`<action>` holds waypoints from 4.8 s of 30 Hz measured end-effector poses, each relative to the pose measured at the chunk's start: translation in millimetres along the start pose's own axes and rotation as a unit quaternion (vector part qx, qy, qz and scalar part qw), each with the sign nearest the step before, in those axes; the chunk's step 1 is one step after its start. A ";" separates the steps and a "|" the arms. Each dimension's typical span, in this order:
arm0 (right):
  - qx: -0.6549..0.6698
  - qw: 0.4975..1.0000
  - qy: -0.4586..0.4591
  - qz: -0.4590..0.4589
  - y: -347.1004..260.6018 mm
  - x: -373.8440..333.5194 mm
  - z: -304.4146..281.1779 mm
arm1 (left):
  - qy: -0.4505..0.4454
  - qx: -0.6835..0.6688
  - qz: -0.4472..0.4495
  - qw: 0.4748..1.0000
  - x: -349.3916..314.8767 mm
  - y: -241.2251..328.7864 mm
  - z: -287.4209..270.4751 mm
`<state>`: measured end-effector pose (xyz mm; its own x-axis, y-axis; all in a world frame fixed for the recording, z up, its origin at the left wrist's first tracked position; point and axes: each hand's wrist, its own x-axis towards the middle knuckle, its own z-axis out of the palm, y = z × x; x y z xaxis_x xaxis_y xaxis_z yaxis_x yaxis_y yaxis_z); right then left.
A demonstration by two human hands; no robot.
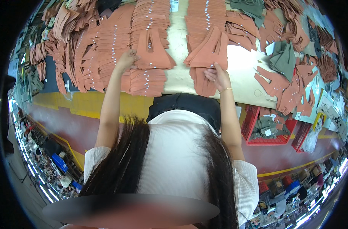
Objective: The person repeatedly picks up pink fabric pieces from a table and stacks them into neat piles. The hands lift, align, and place the pieces one by one, occasionally adjusting the stacks to keep them orderly.
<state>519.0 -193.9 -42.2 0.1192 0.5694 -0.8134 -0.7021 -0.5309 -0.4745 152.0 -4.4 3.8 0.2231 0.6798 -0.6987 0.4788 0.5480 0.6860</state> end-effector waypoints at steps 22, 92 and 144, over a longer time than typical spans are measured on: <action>-0.496 0.723 0.275 -0.394 9.7 -1.0 -6.5 | 0.343 0.369 0.246 0.828 -34.8 -42.6 51.4; -0.240 0.956 -0.157 -0.063 57.4 56.5 162.5 | 0.289 0.002 0.151 0.945 -41.4 -46.9 48.0; -0.431 0.880 -0.182 -0.083 18.5 31.5 149.3 | 0.238 0.113 0.032 0.964 200.9 75.3 -201.7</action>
<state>405.0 -92.1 -26.4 -0.1727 0.7636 -0.6222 0.1162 -0.6115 -0.7827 61.5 271.8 -43.9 -0.1310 0.8851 -0.4466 0.6621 0.4134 0.6251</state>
